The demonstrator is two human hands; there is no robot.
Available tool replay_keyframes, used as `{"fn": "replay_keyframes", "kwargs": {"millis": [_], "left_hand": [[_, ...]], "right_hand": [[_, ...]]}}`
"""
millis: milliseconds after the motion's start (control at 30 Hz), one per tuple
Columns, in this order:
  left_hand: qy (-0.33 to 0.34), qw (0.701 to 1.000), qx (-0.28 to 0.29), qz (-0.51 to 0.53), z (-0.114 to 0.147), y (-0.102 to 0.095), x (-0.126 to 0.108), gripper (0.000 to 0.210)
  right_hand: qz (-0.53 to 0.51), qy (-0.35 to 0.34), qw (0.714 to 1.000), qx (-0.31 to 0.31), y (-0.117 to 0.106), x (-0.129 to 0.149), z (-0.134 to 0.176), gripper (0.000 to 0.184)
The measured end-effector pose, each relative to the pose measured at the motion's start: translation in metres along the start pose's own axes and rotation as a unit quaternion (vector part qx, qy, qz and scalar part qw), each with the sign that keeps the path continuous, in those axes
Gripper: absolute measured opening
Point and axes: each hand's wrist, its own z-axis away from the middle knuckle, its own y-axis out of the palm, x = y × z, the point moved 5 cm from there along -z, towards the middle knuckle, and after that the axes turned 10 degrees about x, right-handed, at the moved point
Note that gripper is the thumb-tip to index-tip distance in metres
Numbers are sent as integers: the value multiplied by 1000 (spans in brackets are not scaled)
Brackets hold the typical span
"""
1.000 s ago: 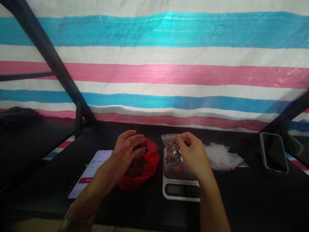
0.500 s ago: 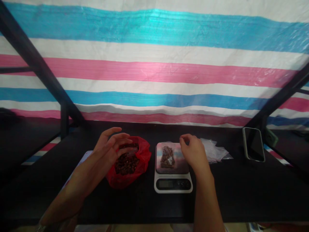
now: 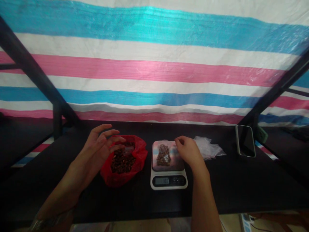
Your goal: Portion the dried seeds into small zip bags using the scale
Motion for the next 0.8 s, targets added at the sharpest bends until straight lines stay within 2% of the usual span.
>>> {"fn": "replay_keyframes", "kwargs": {"millis": [300,633,800], "left_hand": [[-4,1000,-14,-6,0,3,-6,46],[1,999,-32,-19,4,-6,-8,45],[-2,999,-21,-34,4,-7,-12,45]], "right_hand": [[-6,-3,1000,2,0,-5,-1,27],[-13,-6,1000,25,6,-5,-4,27],[-18,-14,999,31,8,-6,-5,26]]}}
